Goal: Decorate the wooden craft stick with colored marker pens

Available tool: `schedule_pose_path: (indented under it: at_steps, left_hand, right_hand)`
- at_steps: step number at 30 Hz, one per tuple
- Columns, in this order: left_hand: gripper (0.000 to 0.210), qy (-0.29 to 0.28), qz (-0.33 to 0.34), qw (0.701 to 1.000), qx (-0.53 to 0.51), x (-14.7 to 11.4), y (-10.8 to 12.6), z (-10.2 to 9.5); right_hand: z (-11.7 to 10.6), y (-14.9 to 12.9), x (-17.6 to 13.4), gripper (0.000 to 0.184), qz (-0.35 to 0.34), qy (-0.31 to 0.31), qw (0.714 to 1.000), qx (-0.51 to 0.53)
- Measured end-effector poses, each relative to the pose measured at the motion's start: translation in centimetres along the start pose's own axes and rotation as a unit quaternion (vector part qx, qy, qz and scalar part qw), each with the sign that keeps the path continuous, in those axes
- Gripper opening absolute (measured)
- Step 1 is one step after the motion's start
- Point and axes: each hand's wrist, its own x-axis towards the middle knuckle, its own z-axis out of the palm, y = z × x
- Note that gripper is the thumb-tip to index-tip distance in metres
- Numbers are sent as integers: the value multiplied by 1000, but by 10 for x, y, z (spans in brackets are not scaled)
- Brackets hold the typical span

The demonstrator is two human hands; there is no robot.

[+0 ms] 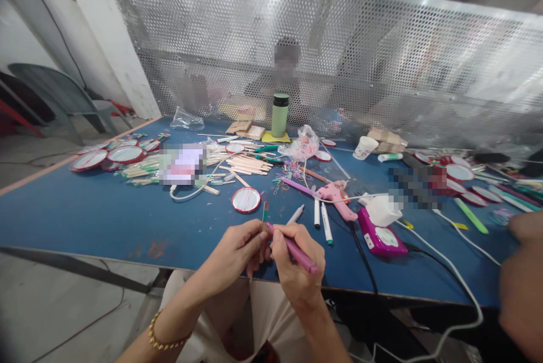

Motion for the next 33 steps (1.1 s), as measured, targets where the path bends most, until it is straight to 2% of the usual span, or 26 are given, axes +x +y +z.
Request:
schedule_pose_path:
  at_steps: [33]
  left_hand:
    - [38,1,-4,1000,-12,1,2,0]
  right_hand:
    - [0,1,0,14,10,-7,1000,-9]
